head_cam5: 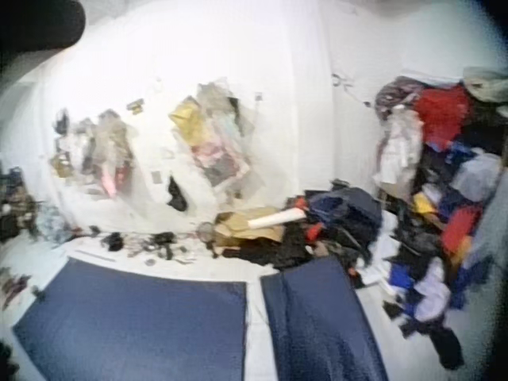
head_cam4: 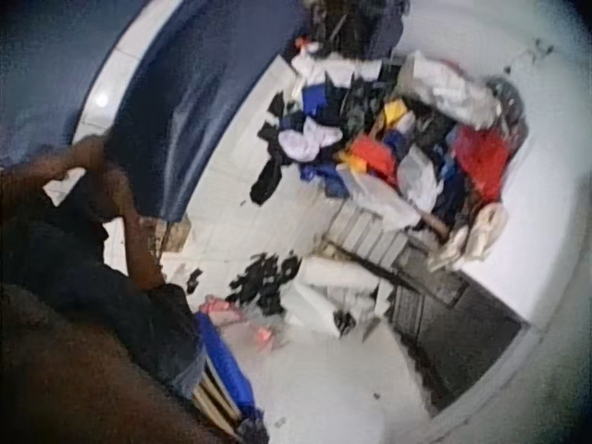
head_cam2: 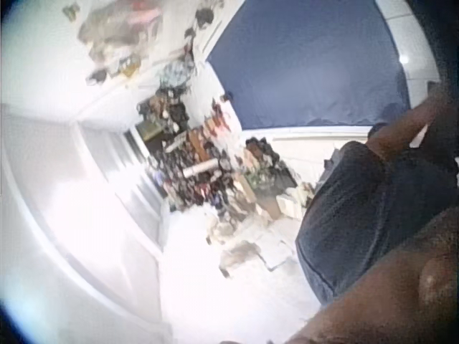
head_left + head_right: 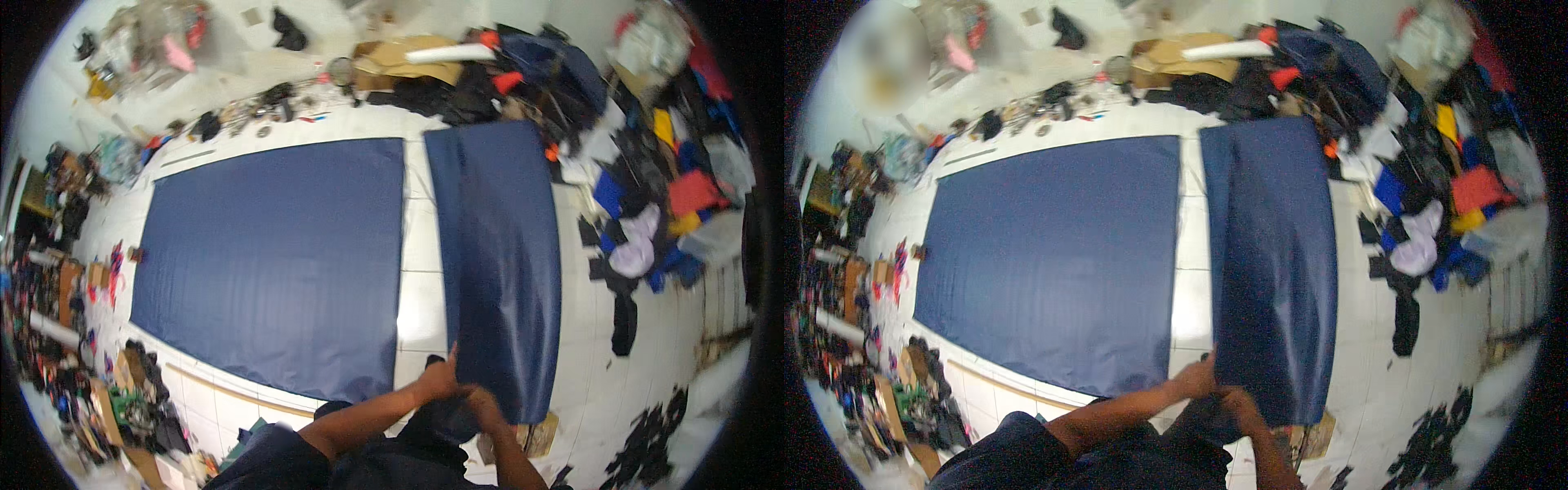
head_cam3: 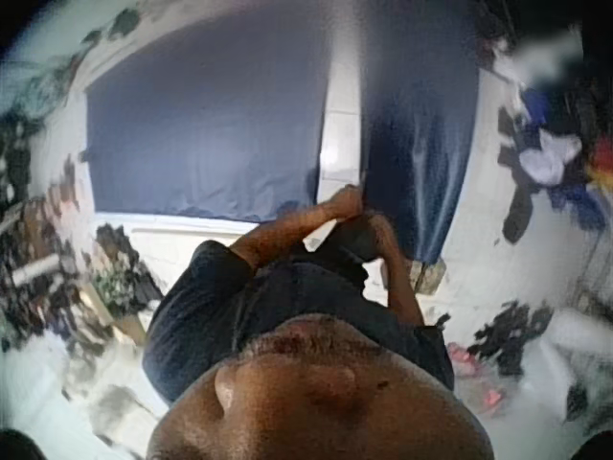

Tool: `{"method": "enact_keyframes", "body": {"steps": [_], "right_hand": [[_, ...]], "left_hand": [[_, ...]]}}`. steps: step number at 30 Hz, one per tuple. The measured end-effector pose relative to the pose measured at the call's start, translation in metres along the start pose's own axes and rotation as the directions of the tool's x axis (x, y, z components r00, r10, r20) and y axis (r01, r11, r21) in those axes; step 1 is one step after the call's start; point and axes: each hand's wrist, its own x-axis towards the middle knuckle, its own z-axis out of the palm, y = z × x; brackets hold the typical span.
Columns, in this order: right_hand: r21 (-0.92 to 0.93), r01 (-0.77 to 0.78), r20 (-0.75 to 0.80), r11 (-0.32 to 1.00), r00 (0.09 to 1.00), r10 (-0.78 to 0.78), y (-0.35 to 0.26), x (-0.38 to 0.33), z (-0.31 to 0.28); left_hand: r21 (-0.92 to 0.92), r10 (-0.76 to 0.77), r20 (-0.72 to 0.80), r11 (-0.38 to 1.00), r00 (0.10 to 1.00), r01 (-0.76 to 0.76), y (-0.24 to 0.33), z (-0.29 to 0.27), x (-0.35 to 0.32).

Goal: The person spreads a large piece of blue fabric on the floor, uses a circular weight and a wooden rod to keep it flat, and cuts it into two pieces using shears.

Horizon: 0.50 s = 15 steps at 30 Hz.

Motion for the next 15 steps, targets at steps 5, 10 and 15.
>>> {"method": "enact_keyframes", "body": {"steps": [5, 10, 15], "right_hand": [[-0.374, -0.093, -0.399, 0.923, 0.914, -0.070, -0.125, 0.108, -0.006], [-0.439, -0.335, -0.502, 0.834, 0.861, 0.082, -0.169, 0.183, 0.058], [-0.026, -0.314, -0.795, 0.949, 0.582, 0.171, -0.125, 0.220, 0.055]], "left_hand": [[0.042, 0.122, 0.086, 0.991, 0.989, -0.126, -0.008, 0.013, -0.023], [-0.227, 0.293, 0.073, 0.936, 0.953, -0.271, -0.064, -0.087, -0.099], [-0.735, -0.029, -0.207, 0.664, 0.978, -0.136, -0.251, -0.132, -0.170]]}}
